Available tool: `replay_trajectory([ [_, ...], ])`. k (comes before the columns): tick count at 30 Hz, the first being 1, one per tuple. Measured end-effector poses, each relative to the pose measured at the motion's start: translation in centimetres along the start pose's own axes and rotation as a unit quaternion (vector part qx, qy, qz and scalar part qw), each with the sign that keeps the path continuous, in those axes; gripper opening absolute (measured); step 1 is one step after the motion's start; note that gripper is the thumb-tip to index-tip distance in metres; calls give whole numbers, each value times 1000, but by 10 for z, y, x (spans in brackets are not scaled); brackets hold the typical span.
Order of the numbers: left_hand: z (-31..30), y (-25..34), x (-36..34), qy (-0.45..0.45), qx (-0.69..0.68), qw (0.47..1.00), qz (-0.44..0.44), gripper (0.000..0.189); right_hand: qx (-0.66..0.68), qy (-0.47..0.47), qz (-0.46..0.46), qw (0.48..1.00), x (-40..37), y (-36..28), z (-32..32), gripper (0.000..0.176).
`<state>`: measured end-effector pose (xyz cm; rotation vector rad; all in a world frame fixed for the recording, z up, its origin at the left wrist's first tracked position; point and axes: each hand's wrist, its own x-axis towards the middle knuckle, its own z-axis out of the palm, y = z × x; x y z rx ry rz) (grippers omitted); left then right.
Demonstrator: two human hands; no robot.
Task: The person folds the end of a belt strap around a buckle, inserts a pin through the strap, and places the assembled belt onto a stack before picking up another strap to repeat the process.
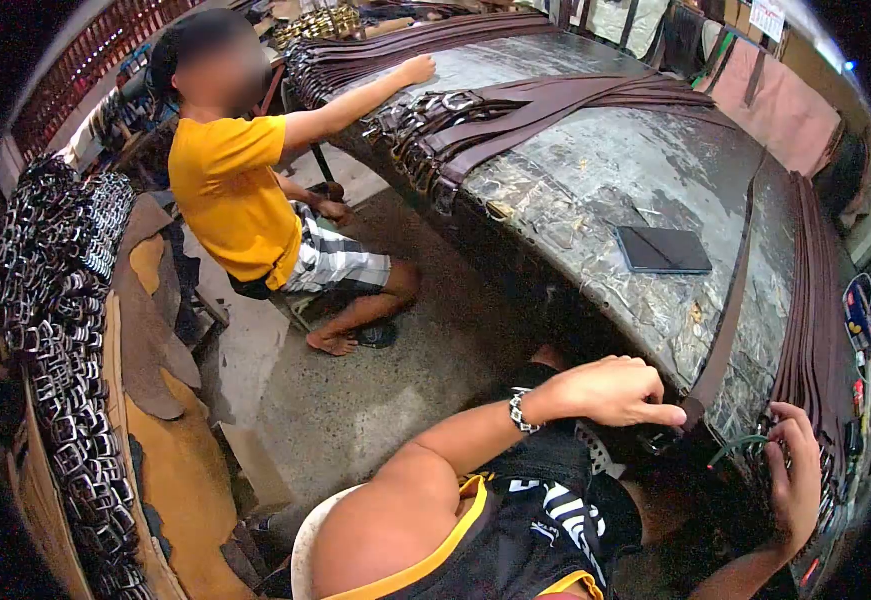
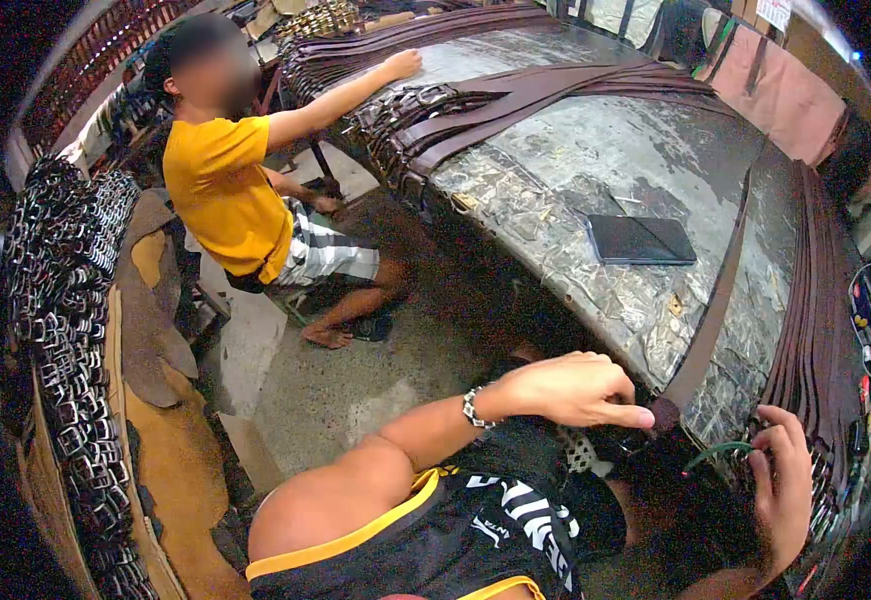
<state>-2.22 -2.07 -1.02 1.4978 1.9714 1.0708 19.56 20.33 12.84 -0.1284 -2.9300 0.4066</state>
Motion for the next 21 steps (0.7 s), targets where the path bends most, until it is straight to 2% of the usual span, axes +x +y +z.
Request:
replay_trajectory([
  [3,14,-12,8,36,-69,996,47,59,12,-28,-15,999,10,2,4,16],
  [4,19,-12,12,38,-92,993,66,55,59,-47,18,997,14,2,5,15],
  [5,16,-10,9,30,-143,987,69,45,41,-41,-7,998,18,2,6,15],
  [7,12,-6,9,-5,-228,972,57,42,2,-26,-50,998,22,6,9,14],
  [8,5,-1,7,-15,-241,969,48,39,3,-31,-42,999,23,8,9,14],
  [9,5,0,6,-17,-316,948,26,37,5,-36,-40,999,26,9,8,14],
  [13,-2,-5,5,32,-346,938,-17,35,46,-53,-10,997,33,10,6,12],
  [21,-17,-10,2,117,-339,932,-57,36,17,-52,-27,998,48,41,28,9],
])
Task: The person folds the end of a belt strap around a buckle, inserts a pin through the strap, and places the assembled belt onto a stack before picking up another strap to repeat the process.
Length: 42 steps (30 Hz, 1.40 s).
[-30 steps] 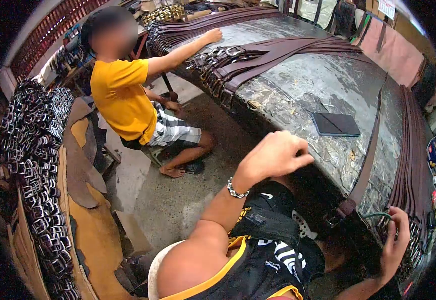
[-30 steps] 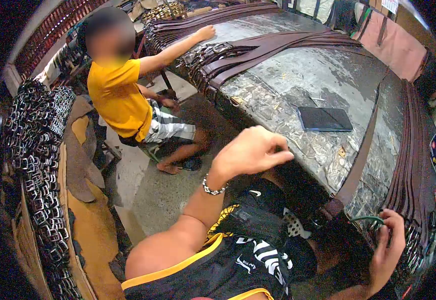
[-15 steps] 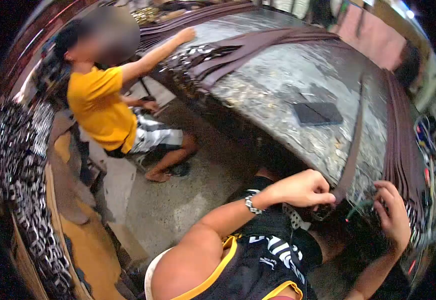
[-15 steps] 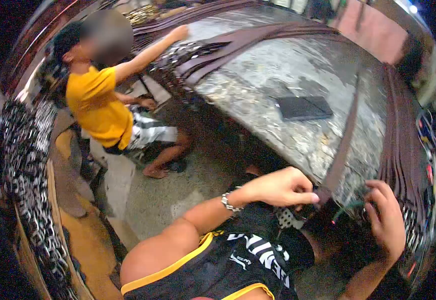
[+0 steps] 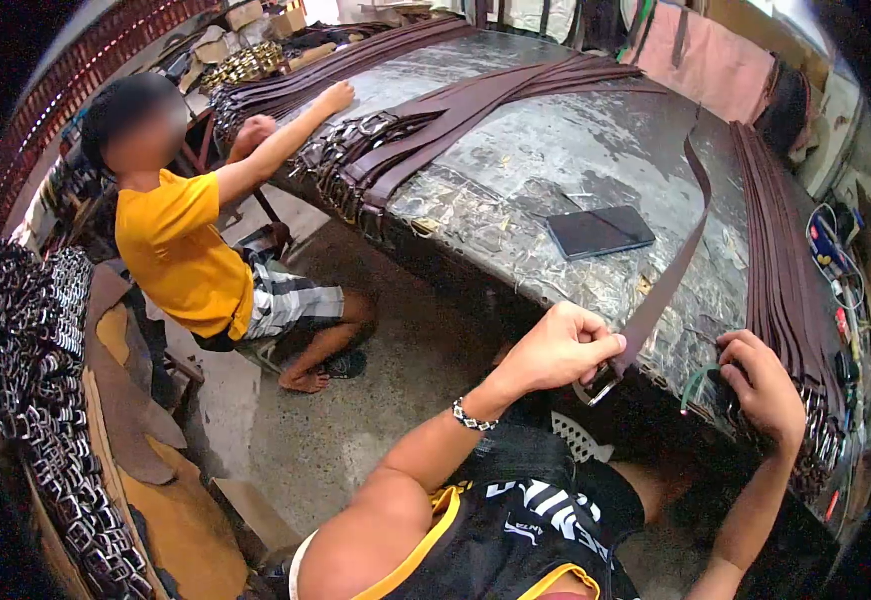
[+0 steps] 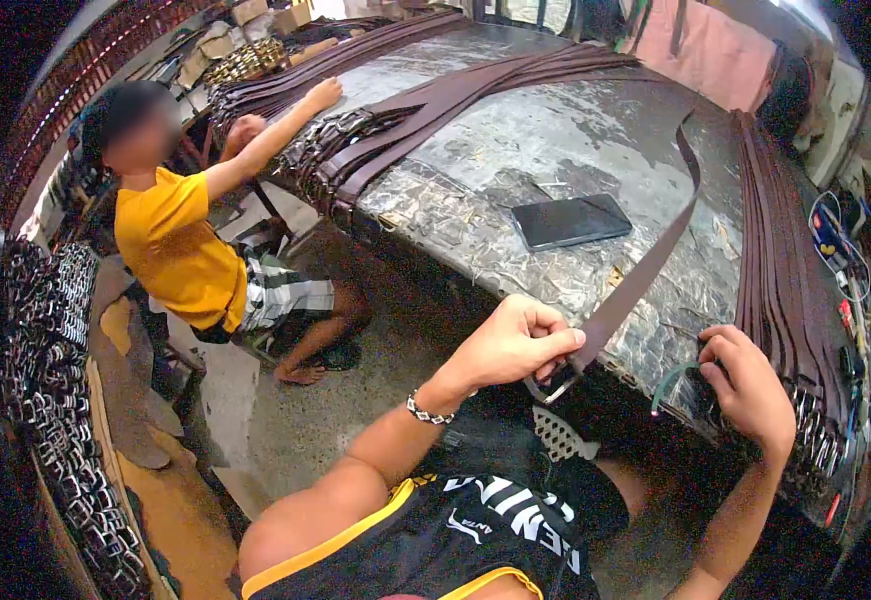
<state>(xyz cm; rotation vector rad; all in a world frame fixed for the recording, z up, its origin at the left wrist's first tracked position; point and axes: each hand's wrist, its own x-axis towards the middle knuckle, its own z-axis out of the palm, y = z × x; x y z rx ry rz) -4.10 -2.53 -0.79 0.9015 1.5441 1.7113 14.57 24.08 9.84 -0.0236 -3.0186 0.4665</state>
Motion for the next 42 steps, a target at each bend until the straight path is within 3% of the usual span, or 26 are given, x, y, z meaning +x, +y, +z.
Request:
replay_trajectory([
  [15,-4,-4,6,-8,38,999,1,40,12,73,6,997,0,-5,16,13],
  [42,-3,-8,6,-13,25,999,22,43,4,94,25,995,-1,-10,19,21],
])
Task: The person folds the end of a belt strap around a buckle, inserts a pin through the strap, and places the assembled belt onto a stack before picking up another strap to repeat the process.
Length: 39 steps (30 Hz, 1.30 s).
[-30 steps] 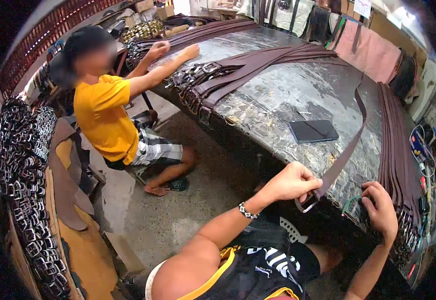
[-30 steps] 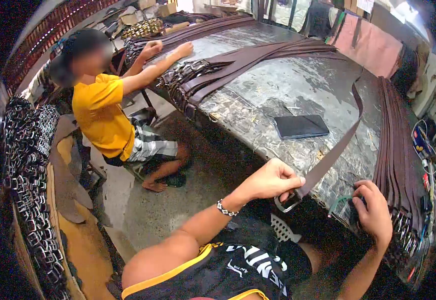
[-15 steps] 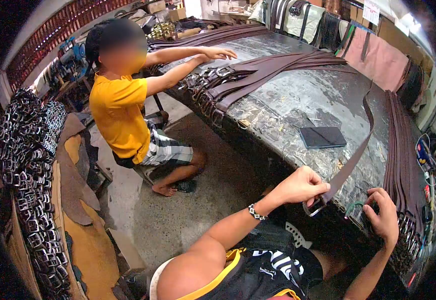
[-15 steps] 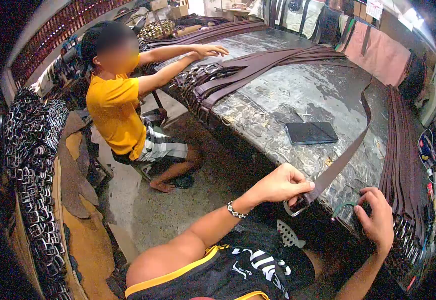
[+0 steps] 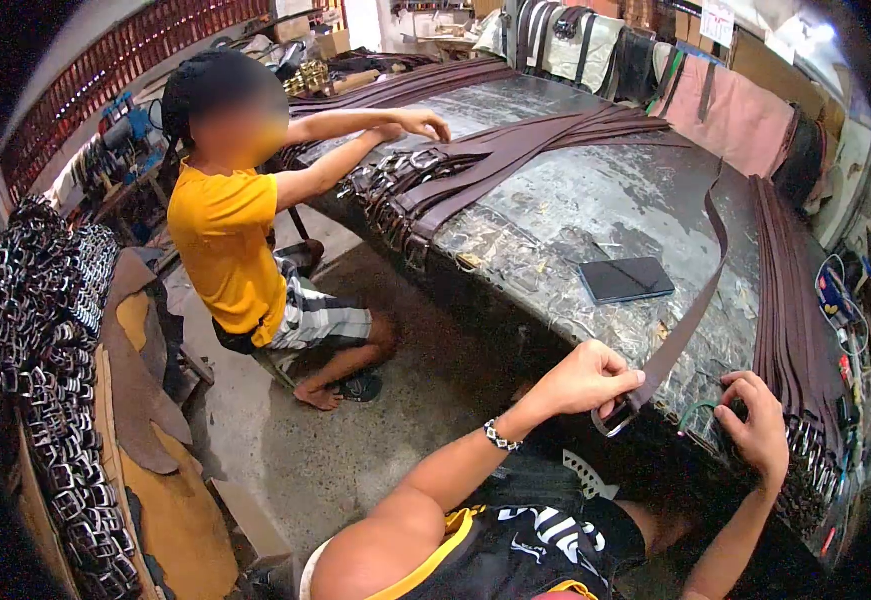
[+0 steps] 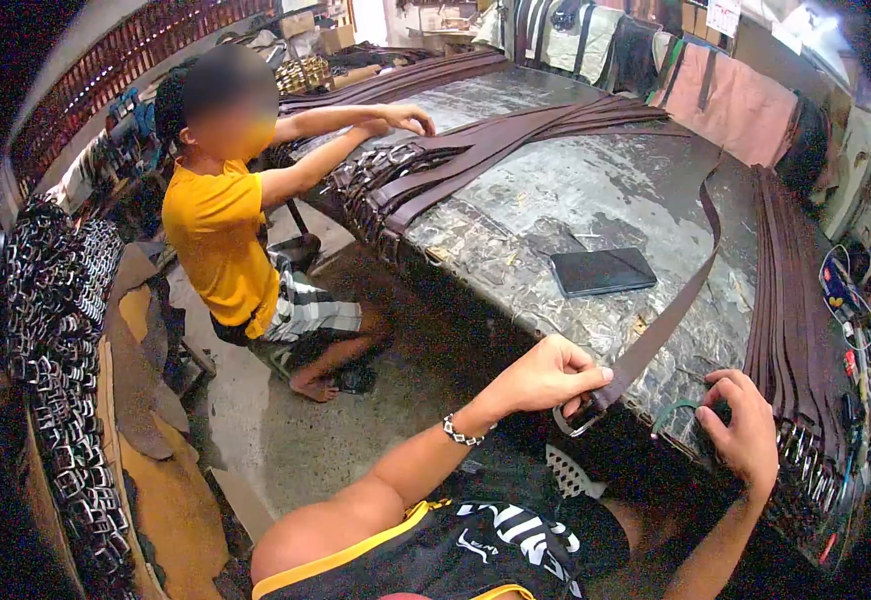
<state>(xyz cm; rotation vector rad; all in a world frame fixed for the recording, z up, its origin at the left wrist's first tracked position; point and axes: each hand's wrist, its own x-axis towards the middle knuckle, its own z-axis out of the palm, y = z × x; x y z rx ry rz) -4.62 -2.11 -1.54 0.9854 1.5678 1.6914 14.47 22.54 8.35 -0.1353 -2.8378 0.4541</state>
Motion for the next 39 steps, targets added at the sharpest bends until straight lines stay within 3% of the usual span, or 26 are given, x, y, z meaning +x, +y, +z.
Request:
replay_trajectory([
  [39,-3,-1,-2,-1,35,999,-13,38,2,19,29,999,-2,4,1,18],
])
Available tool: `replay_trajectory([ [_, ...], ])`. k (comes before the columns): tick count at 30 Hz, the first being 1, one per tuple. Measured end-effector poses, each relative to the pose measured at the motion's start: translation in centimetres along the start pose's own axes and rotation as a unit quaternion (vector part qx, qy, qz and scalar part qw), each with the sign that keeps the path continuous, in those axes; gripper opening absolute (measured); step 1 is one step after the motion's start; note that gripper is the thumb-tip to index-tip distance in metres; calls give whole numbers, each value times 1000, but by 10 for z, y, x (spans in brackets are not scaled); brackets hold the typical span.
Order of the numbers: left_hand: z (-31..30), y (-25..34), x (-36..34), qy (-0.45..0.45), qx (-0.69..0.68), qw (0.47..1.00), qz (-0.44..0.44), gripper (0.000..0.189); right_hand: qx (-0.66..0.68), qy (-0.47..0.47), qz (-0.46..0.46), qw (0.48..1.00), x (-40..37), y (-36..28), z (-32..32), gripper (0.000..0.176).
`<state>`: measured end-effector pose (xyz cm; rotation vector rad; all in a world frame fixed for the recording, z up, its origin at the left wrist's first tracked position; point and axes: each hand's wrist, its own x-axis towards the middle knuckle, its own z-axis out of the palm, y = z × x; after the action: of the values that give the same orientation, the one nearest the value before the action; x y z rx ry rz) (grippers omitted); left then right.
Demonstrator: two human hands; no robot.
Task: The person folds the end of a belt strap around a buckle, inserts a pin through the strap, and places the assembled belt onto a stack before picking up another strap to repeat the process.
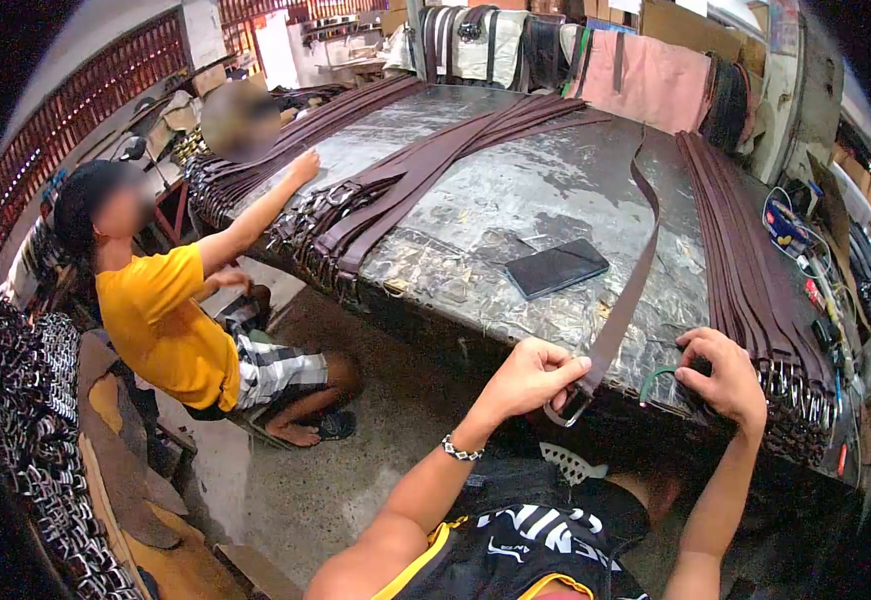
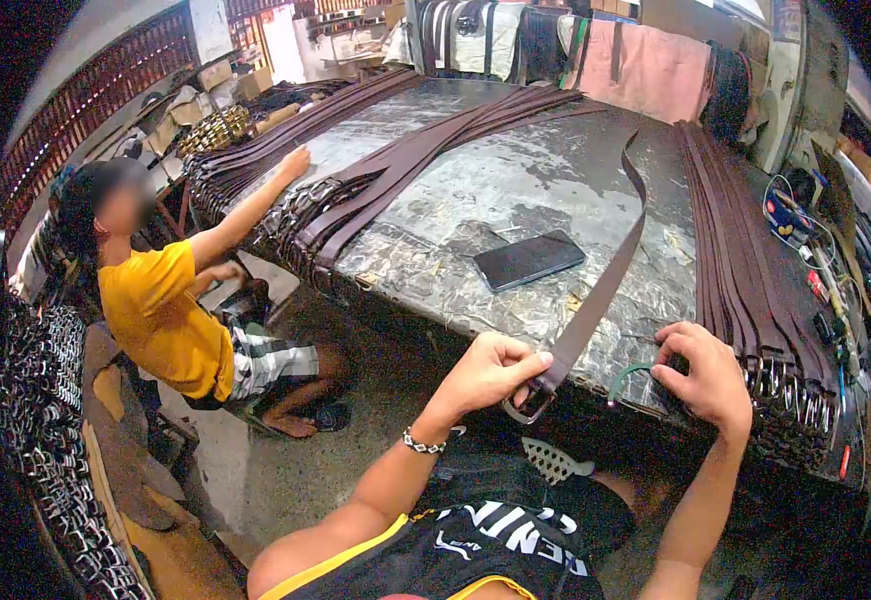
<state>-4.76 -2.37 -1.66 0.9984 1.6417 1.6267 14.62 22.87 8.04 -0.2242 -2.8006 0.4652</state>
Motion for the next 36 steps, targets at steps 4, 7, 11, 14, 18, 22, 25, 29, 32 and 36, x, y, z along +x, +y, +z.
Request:
replay_trajectory([
  [4,0,-2,1,-5,-17,1000,-5,37,2,0,-4,1000,0,0,0,19],
  [7,1,-5,2,4,-9,1000,-3,37,14,-2,-6,1000,1,-1,-1,20],
  [11,-1,-4,2,-11,-23,1000,5,40,18,-3,-29,999,3,2,1,21],
  [14,2,-3,1,-3,-29,1000,6,40,20,-4,-13,1000,1,3,1,21],
  [18,1,2,0,-4,-23,1000,1,40,14,-10,-9,1000,1,4,2,20],
  [22,1,0,0,-6,-35,999,8,38,29,-19,-14,999,2,1,-1,20],
  [25,0,-3,0,6,-17,1000,-2,37,35,-18,-43,998,3,11,2,21],
  [29,4,3,-1,27,-7,1000,8,35,-2,-36,-43,998,2,10,-1,19],
  [32,4,9,-3,30,4,1000,-6,35,-7,-38,-52,998,1,11,-2,20],
  [36,3,2,-1,32,-10,999,2,38,-4,-24,-61,998,2,12,0,21],
])
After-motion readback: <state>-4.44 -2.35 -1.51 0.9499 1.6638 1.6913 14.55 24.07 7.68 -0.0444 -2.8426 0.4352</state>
